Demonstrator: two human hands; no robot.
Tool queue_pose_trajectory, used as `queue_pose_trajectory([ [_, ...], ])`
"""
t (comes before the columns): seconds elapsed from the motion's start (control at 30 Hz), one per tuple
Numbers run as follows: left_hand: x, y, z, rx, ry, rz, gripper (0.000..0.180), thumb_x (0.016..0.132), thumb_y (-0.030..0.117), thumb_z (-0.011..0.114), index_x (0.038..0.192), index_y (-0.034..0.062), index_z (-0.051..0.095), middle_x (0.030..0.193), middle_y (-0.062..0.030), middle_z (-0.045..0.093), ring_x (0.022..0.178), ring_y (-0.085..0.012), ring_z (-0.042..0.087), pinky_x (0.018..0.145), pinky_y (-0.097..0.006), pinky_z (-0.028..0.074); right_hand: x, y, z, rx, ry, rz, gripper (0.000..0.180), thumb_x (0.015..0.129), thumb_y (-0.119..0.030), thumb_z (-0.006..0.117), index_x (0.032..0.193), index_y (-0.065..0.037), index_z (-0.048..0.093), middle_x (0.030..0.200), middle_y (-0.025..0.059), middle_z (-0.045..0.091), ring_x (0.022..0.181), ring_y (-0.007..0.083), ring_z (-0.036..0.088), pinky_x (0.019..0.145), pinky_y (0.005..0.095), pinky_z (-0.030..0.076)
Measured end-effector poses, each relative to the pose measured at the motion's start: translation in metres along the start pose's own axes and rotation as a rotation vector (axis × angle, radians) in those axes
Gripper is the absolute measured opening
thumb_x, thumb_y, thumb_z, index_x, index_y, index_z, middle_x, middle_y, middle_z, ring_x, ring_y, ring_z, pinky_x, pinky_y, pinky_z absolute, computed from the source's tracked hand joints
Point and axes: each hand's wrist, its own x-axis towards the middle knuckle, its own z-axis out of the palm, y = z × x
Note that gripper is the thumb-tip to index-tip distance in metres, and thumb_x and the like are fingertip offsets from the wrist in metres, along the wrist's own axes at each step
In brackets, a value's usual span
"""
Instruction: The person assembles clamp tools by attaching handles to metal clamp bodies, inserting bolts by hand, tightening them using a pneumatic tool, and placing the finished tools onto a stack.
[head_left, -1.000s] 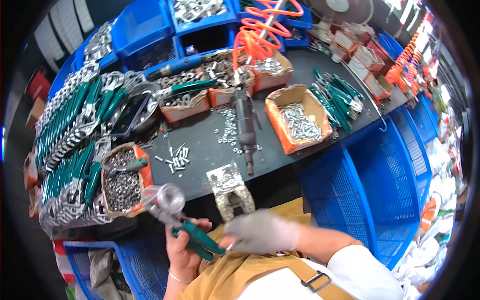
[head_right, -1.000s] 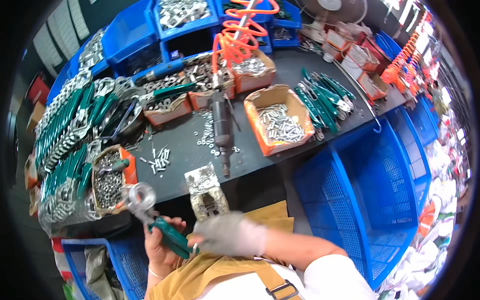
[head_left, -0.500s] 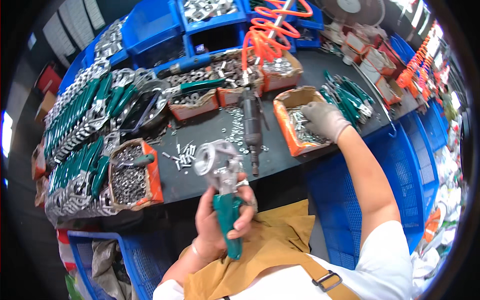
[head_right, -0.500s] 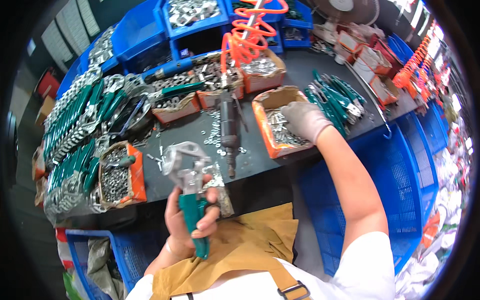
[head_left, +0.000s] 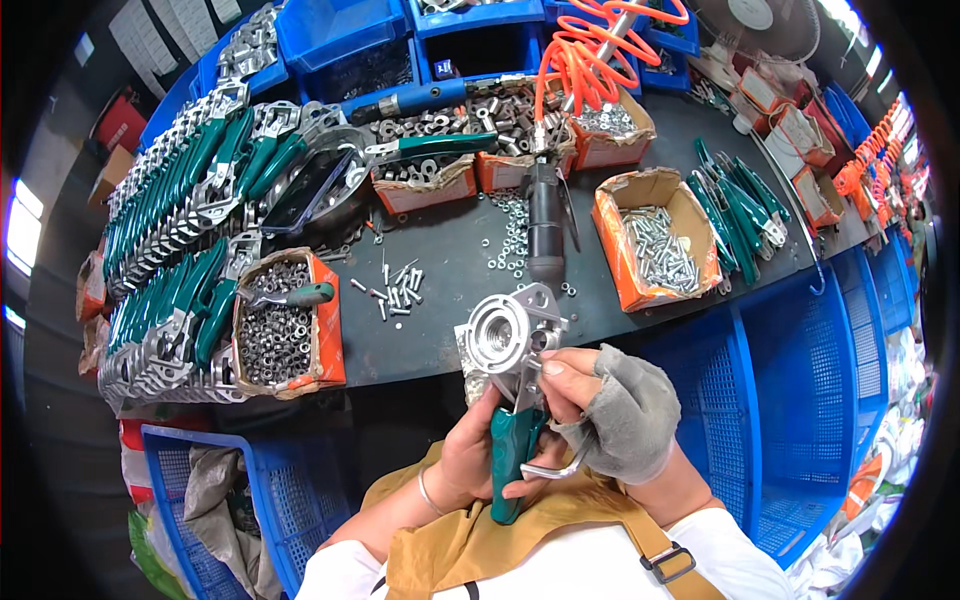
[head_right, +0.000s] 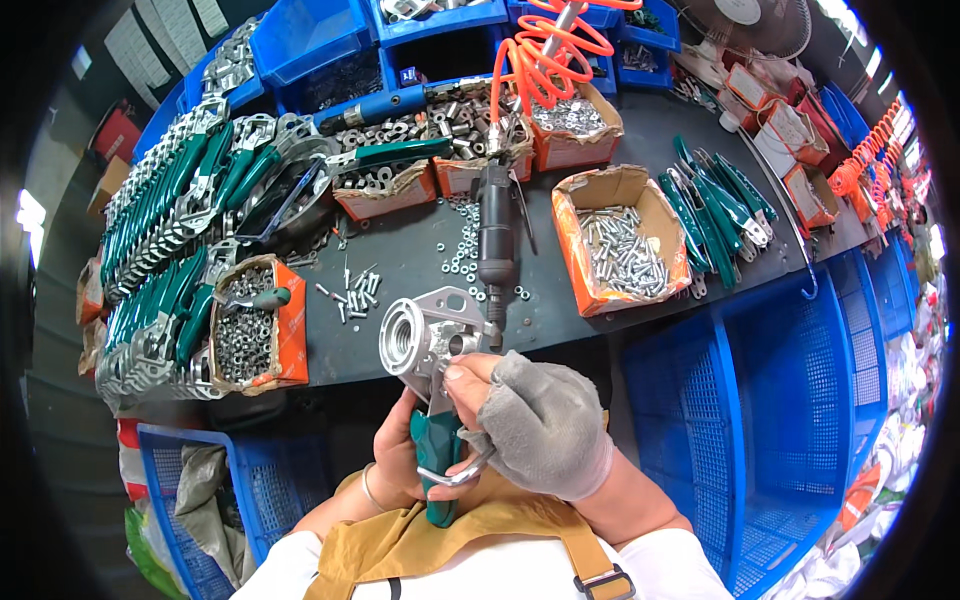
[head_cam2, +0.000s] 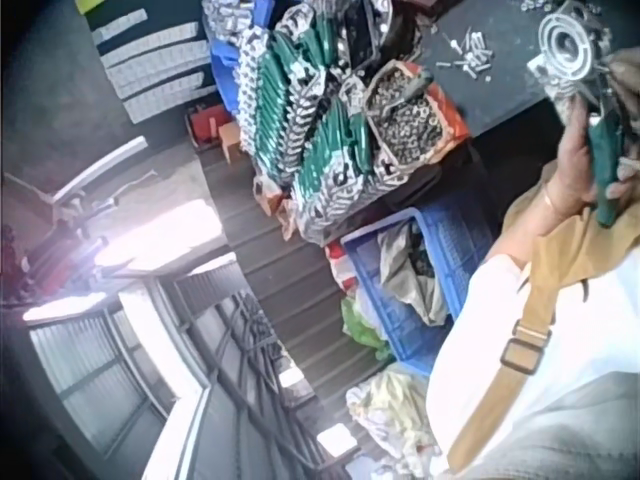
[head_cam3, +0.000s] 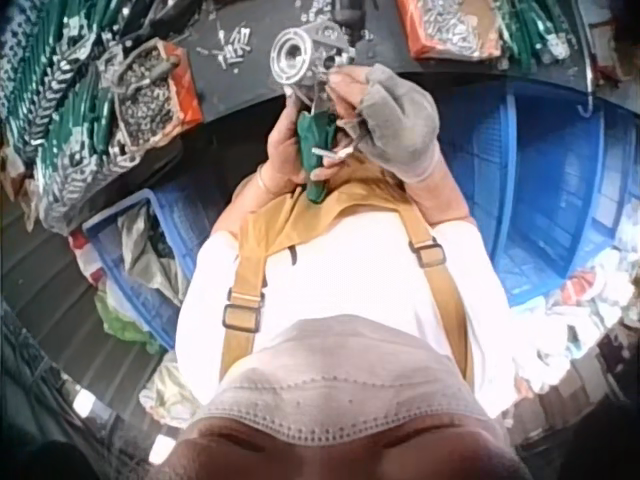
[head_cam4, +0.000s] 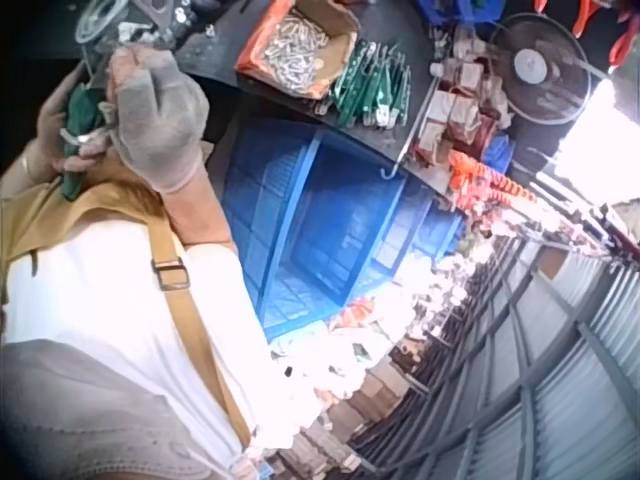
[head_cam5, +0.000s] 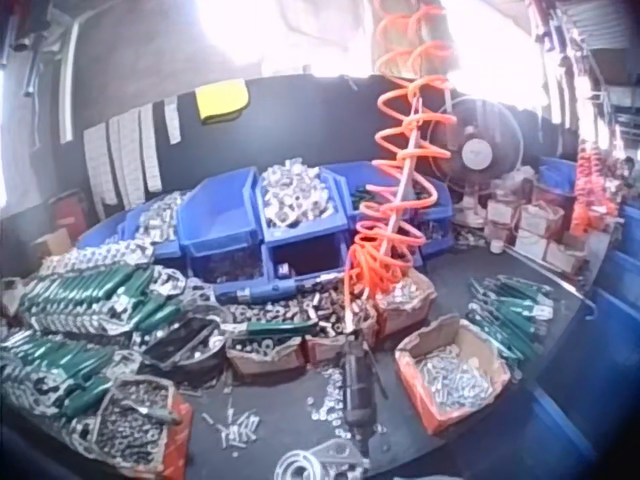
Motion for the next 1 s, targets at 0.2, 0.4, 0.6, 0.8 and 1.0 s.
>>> queue_pose_trajectory([
  [0.2,-0.006,-0.002,-0.005,0.055,0.077,-0.021,0.076,0.092,0.071,0.020,0.127,0.0067,0.043,0.076,-0.0126,0.051,0.043,-0.0152,0.042,0.042,-0.021,0.037,0.000,-0.007,0.005,0.039,0.023,0.145,0.031,0.069,0.003,0.076,0.097,-0.003,0.066,0.082,0.0116,0.065,0.066,0.0255,0.065,0.055,0.0313,0.053],
  [0.4,-0.016,-0.003,-0.011,-0.056,0.080,-0.081,0.080,0.089,0.074,0.023,0.129,0.0063,0.042,0.074,-0.0158,0.049,0.044,-0.0159,0.040,0.041,-0.023,0.037,-0.001,-0.007,0.008,0.066,-0.016,0.163,0.028,0.070,-0.001,0.077,0.095,-0.004,0.064,0.079,0.0096,0.063,0.068,0.0257,0.066,0.056,0.0319,0.053],
  [0.6,-0.023,-0.006,-0.003,-0.059,0.146,0.239,0.053,0.098,0.054,0.037,0.123,0.0074,0.043,0.104,-0.0062,0.048,0.065,-0.0171,0.049,0.045,-0.026,0.041,0.001,-0.008,0.025,0.110,-0.002,0.220,0.039,0.075,-0.007,0.075,0.110,0.000,0.059,0.082,0.0114,0.060,0.066,0.0259,0.061,0.058,0.0329,0.050],
  [0.8,-0.049,0.010,0.003,0.125,0.421,0.559,0.047,0.096,0.050,0.045,0.121,0.0101,0.043,0.104,-0.0068,0.048,0.070,-0.0183,0.053,0.044,-0.028,0.046,-0.022,-0.011,0.026,0.279,-0.109,0.402,0.024,0.092,-0.014,0.060,0.112,-0.001,0.059,0.072,0.0079,0.052,0.062,0.0198,0.052,0.057,0.0296,0.042],
  [1.0,-0.078,0.029,0.006,0.792,1.122,0.587,0.027,0.097,0.023,0.056,0.109,0.0052,0.039,0.075,-0.0073,0.052,0.055,-0.0159,0.059,0.043,-0.027,0.050,-0.026,-0.018,0.030,0.309,-0.155,0.584,0.016,0.090,-0.015,0.066,0.094,0.000,0.064,0.068,0.0078,0.056,0.055,0.0147,0.050,0.051,0.0274,0.040],
])
